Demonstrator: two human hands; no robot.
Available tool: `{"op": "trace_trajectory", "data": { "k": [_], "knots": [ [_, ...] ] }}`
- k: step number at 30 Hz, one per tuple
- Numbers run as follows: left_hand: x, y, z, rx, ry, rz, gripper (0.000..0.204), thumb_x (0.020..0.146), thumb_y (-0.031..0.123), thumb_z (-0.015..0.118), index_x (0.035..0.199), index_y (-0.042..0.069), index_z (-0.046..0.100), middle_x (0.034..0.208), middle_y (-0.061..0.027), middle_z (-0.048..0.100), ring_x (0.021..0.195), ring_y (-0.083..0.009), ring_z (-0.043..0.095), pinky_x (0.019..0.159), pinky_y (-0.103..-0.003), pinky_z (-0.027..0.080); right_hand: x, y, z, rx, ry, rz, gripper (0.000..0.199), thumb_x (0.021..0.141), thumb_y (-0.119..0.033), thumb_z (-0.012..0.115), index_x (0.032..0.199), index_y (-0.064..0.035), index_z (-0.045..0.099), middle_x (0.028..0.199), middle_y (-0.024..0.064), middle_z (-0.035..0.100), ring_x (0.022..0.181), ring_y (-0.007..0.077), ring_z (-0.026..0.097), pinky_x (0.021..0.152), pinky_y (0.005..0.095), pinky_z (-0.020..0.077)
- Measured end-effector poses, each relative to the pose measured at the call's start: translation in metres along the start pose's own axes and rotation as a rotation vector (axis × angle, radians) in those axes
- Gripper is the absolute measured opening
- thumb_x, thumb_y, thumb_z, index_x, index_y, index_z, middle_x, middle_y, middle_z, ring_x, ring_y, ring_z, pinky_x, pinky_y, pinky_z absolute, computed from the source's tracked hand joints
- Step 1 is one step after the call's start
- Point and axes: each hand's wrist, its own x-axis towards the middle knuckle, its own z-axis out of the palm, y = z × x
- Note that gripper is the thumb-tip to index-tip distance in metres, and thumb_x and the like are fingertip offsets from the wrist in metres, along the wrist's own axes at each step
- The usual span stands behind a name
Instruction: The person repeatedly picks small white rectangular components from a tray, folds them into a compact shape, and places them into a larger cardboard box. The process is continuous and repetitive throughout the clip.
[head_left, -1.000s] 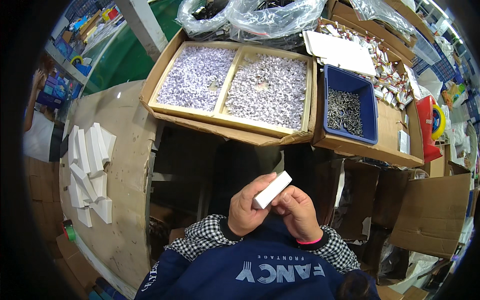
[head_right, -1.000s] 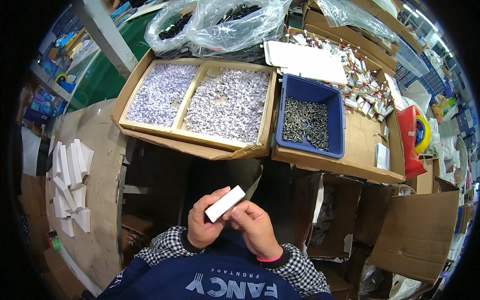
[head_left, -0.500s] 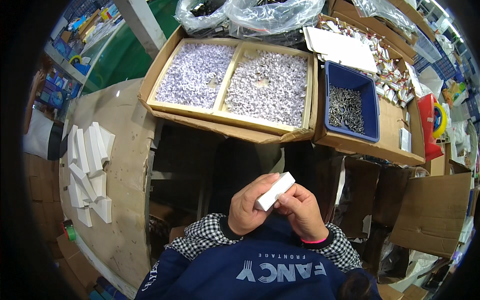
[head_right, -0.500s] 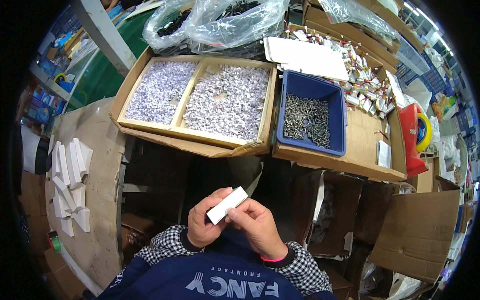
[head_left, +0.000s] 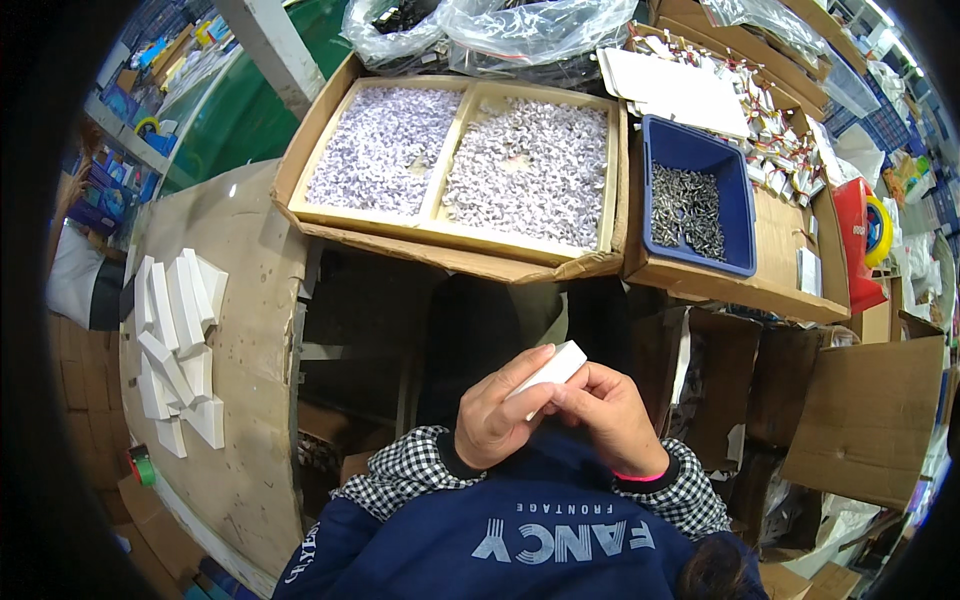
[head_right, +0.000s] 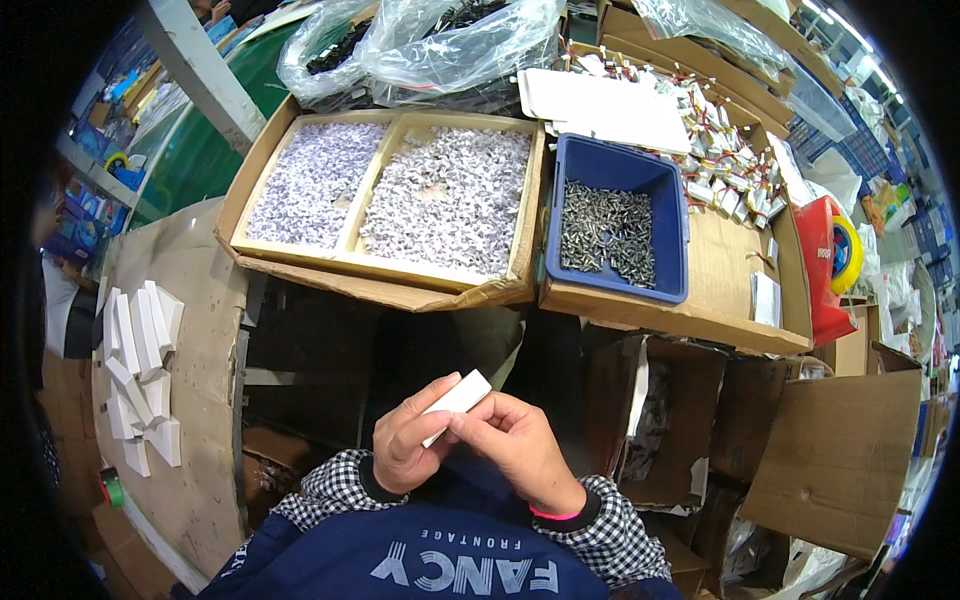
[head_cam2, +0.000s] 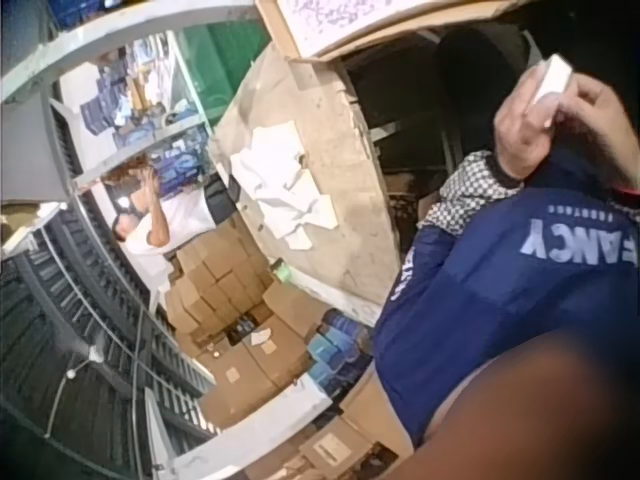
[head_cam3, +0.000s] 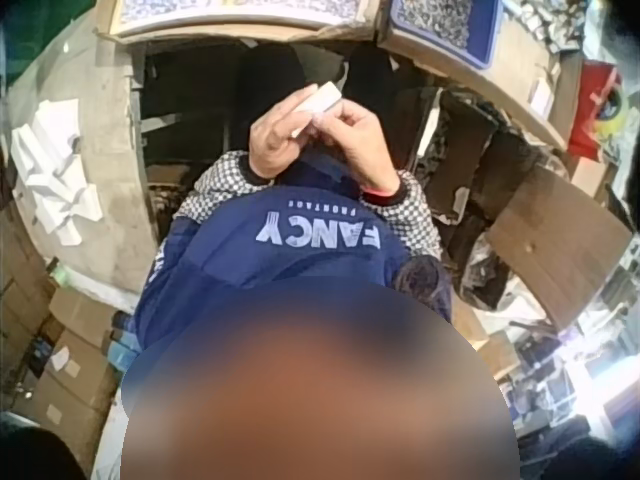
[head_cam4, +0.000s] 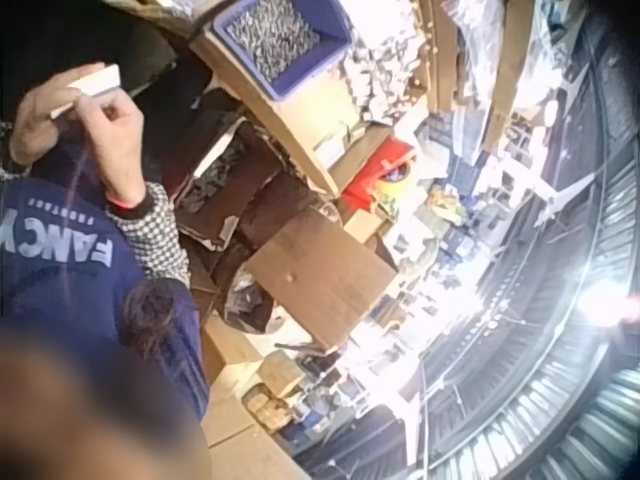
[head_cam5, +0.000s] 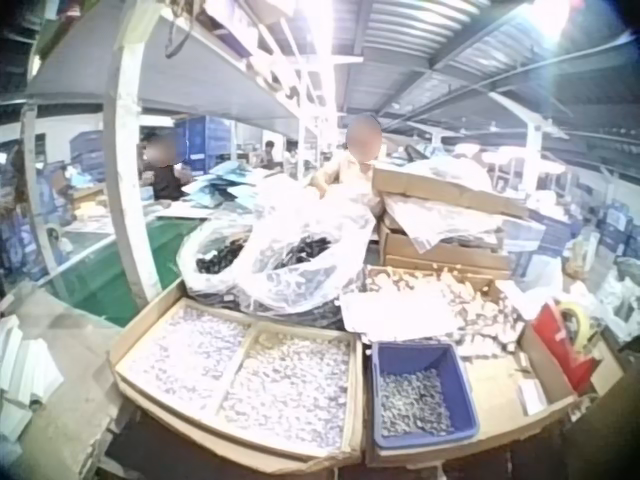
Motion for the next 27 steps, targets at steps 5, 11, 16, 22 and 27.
{"op": "trace_trajectory", "data": {
  "k": [5,11,16,22,27],
  "knots": [
    [-0.001,0.003,0.000,-0.110,-0.034,-0.149,0.057,0.068,-0.009,0.072,0.117,0.009,0.048,0.122,-0.0227,0.057,0.102,-0.0332,0.064,0.079,-0.033,0.055,0.004,-0.004,-0.009,0.028,-0.035,0.139,0.021,0.088,-0.022,0.067,0.082,-0.0024,0.064,0.072,0.0020,0.064,0.057,0.0051,0.050,0.052,0.0174,0.0383],
    [-0.015,0.010,0.008,-0.179,-0.072,-0.395,0.047,0.077,-0.005,0.066,0.118,0.009,0.047,0.121,-0.0180,0.060,0.101,-0.0321,0.064,0.080,-0.032,0.054,0.010,0.012,-0.022,0.009,0.009,0.248,0.027,0.087,-0.028,0.069,0.079,-0.0025,0.065,0.060,-0.0013,0.058,0.047,0.0024,0.048,0.044,0.0141,0.0346],
    [-0.040,0.013,0.011,-0.216,-0.207,-0.775,0.040,0.084,0.009,0.063,0.120,0.010,0.046,0.110,-0.0171,0.062,0.093,-0.0326,0.065,0.077,-0.036,0.052,0.011,0.044,-0.031,-0.188,0.114,0.263,0.037,0.082,-0.037,0.073,0.069,-0.0034,0.063,0.055,-0.0017,0.056,0.047,0.0037,0.049,0.042,0.0157,0.0342],
    [-0.054,0.005,0.008,-0.334,-0.221,-0.857,0.038,0.085,0.015,0.063,0.120,0.010,0.047,0.099,-0.0135,0.063,0.089,-0.0270,0.064,0.077,-0.034,0.051,0.008,0.068,-0.037,-1.090,0.332,-0.039,0.044,0.075,-0.046,0.073,0.083,-0.0035,0.066,0.070,0.0140,0.064,0.061,0.0281,0.062,0.056,0.0355,0.0481],
    [-0.051,0.000,0.015,-0.477,-0.083,-1.001,0.027,0.084,0.011,0.068,0.108,0.008,0.057,0.096,-0.0038,0.062,0.089,-0.0114,0.059,0.077,-0.027,0.049,0.008,0.088,-0.028,-0.941,0.026,-0.092,0.059,0.074,-0.044,0.074,0.111,-0.0014,0.058,0.097,0.0190,0.066,0.085,0.0325,0.067,0.072,0.0369,0.0519]
  ]
}}
